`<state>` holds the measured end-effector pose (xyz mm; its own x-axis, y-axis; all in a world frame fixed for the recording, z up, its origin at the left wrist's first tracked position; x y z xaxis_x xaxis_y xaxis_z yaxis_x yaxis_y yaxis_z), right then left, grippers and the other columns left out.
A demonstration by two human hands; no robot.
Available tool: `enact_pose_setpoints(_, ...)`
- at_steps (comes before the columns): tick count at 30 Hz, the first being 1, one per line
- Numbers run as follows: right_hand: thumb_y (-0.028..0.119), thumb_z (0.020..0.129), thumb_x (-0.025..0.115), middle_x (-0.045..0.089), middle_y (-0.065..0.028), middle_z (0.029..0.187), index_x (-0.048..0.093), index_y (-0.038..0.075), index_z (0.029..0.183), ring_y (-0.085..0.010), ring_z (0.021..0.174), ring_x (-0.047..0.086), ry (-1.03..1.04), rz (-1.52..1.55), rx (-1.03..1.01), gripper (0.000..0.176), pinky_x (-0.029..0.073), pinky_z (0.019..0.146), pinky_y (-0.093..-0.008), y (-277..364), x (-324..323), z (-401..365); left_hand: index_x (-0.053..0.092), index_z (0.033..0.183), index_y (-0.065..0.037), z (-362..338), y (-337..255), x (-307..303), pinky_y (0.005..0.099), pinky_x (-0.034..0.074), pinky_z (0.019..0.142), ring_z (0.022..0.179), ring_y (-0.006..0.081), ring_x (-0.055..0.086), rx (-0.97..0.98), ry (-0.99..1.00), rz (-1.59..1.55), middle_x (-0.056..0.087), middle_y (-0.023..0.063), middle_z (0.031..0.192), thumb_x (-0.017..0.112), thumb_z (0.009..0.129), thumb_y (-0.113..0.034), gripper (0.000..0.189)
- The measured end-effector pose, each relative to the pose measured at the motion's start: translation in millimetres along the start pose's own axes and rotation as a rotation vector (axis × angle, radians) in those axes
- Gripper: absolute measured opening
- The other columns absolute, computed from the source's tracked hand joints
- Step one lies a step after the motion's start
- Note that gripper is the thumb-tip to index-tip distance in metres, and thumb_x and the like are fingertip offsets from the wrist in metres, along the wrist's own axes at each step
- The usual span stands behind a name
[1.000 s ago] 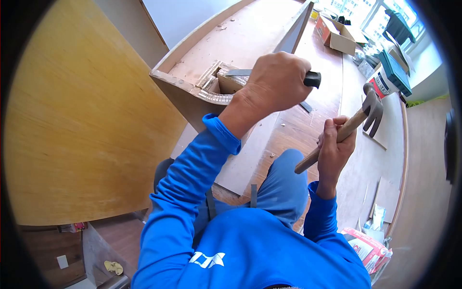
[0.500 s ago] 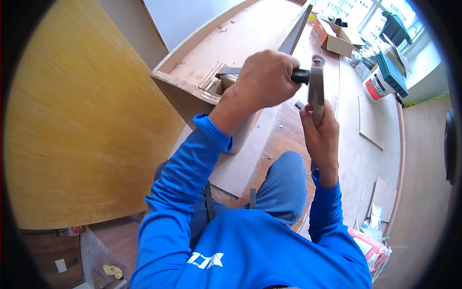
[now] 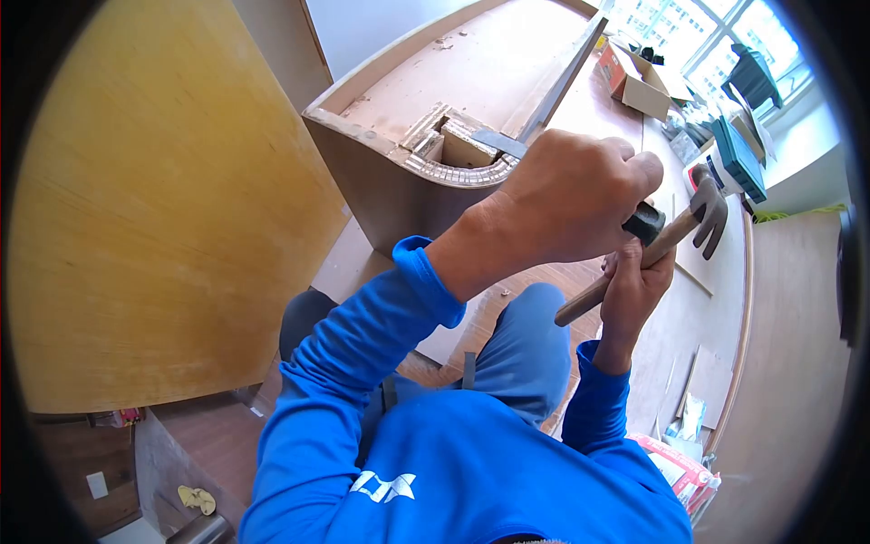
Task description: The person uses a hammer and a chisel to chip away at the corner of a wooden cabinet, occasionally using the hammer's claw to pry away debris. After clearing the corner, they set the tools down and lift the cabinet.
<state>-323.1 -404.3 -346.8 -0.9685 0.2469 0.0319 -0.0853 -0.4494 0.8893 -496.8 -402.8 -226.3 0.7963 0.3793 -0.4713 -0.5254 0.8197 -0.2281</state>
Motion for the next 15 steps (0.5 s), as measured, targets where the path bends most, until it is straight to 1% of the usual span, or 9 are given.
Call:
enact_pose_setpoints(1, 0.000, 0.100, 0.062, 0.057, -0.0012, 0.084, 0.056, 0.003, 0.115, -0.0049, 0.061, 0.053, -0.009, 0.014, 0.009, 0.017, 0.045, 0.053, -0.0208, 0.0, 1.2, -2.0, 0.060, 0.082, -0.011, 0.3, -1.2, -3.3, 0.0431, 0.054, 0.056, 0.068, 0.0318, 0.070, 0.003, -0.003, -0.002, 0.064, 0.0072, 0.073, 0.082, 0.077, -0.027, 0.028)
enact_pose_setpoints(3, -0.001, 0.100, 0.062, 0.058, -0.0012, 0.085, 0.056, 0.003, 0.116, -0.0047, 0.062, 0.054, -0.017, 0.020, 0.013, 0.017, 0.045, 0.053, -0.0206, 1.3, 2.9, -4.7, 0.057, 0.082, -0.011, 0.0, -12.9, -17.0, 0.0416, 0.052, 0.054, 0.066, 0.0298, 0.069, 0.106, -0.085, -0.011, 0.063, 0.0065, 0.072, 0.082, 0.079, -0.028, 0.030)
enact_pose_setpoints(6, 0.000, 0.100, 0.062, 0.058, -0.0008, 0.085, 0.057, 0.002, 0.116, -0.0044, 0.063, 0.055, -0.005, -0.085, 0.025, 0.017, 0.046, 0.054, -0.0202, 4.2, 7.1, -6.3, 0.057, 0.081, -0.012, -6.7, -22.5, -24.2, 0.0399, 0.051, 0.053, 0.066, 0.0278, 0.069, 0.170, -0.123, 0.015, 0.062, 0.0056, 0.070, 0.081, 0.080, -0.027, 0.029)
enact_pose_setpoints(7, 0.002, 0.101, 0.063, 0.058, -0.0005, 0.084, 0.057, 0.003, 0.115, -0.0042, 0.063, 0.055, -0.005, -0.075, -0.003, 0.015, 0.046, 0.054, -0.0200, 8.6, 9.0, -5.2, 0.057, 0.081, -0.012, -9.7, -21.9, -25.9, 0.0399, 0.051, 0.053, 0.066, 0.0278, 0.069, 0.173, -0.127, 0.005, 0.062, 0.0056, 0.070, 0.081, 0.080, -0.027, 0.029)
enact_pose_setpoints(9, 0.004, 0.102, 0.064, 0.058, -0.0002, 0.083, 0.057, 0.003, 0.113, -0.0039, 0.063, 0.055, -0.010, -0.075, -0.036, 0.014, 0.046, 0.054, -0.0199, 13.7, 11.2, -4.6, 0.058, 0.081, -0.012, -16.3, -15.0, -23.5, 0.0395, 0.051, 0.053, 0.066, 0.0267, 0.069, 0.144, -0.066, 0.018, 0.061, 0.0049, 0.069, 0.080, 0.080, -0.024, 0.025)
enact_pose_setpoints(10, 0.006, 0.102, 0.065, 0.058, -0.0001, 0.083, 0.057, 0.003, 0.111, -0.0040, 0.062, 0.054, -0.014, -0.056, -0.029, 0.012, 0.045, 0.054, -0.0202, 12.6, 12.4, -5.7, 0.058, 0.081, -0.012, -19.9, -12.6, -24.1, 0.0395, 0.051, 0.053, 0.066, 0.0267, 0.069, 0.147, -0.069, 0.010, 0.061, 0.0049, 0.069, 0.080, 0.080, -0.024, 0.025)
enact_pose_setpoints(12, 0.010, 0.104, 0.068, 0.058, 0.0001, 0.082, 0.058, 0.004, 0.108, -0.0040, 0.059, 0.053, -0.017, -0.013, -0.015, 0.012, 0.045, 0.052, -0.0206, 10.4, 14.4, -8.6, 0.060, 0.081, -0.012, -25.7, 0.9, -16.9, 0.0402, 0.052, 0.055, 0.066, 0.0264, 0.069, 0.070, 0.007, 0.039, 0.062, 0.0046, 0.070, 0.080, 0.079, -0.022, 0.022)
enact_pose_setpoints(13, 0.010, 0.104, 0.067, 0.057, 0.0002, 0.081, 0.057, 0.003, 0.106, -0.0044, 0.059, 0.052, -0.018, -0.025, 0.001, 0.012, 0.044, 0.052, -0.0210, 9.0, 15.4, -10.2, 0.061, 0.083, -0.013, -28.3, 6.8, -14.6, 0.0411, 0.052, 0.056, 0.067, 0.0263, 0.069, 0.054, 0.038, 0.035, 0.062, 0.0045, 0.070, 0.079, 0.079, -0.022, 0.021)
enact_pose_setpoints(15, 0.010, 0.104, 0.067, 0.057, 0.0002, 0.080, 0.057, 0.003, 0.106, -0.0044, 0.058, 0.052, -0.007, -0.047, 0.005, 0.012, 0.044, 0.052, -0.0210, 10.3, 17.5, -12.7, 0.061, 0.083, -0.013, -30.4, 9.6, -14.9, 0.0415, 0.052, 0.056, 0.067, 0.0264, 0.069, 0.044, 0.036, 0.030, 0.062, 0.0044, 0.070, 0.080, 0.079, -0.022, 0.021)
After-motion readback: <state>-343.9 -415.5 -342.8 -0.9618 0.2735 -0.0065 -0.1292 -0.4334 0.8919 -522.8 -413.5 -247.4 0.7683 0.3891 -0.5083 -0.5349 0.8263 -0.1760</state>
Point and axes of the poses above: each hand's wrist, its own z-axis towards the middle knuckle, its own x-axis out of the palm, y = z × x, the point moved 9 cm from there along z, towards the middle knuckle
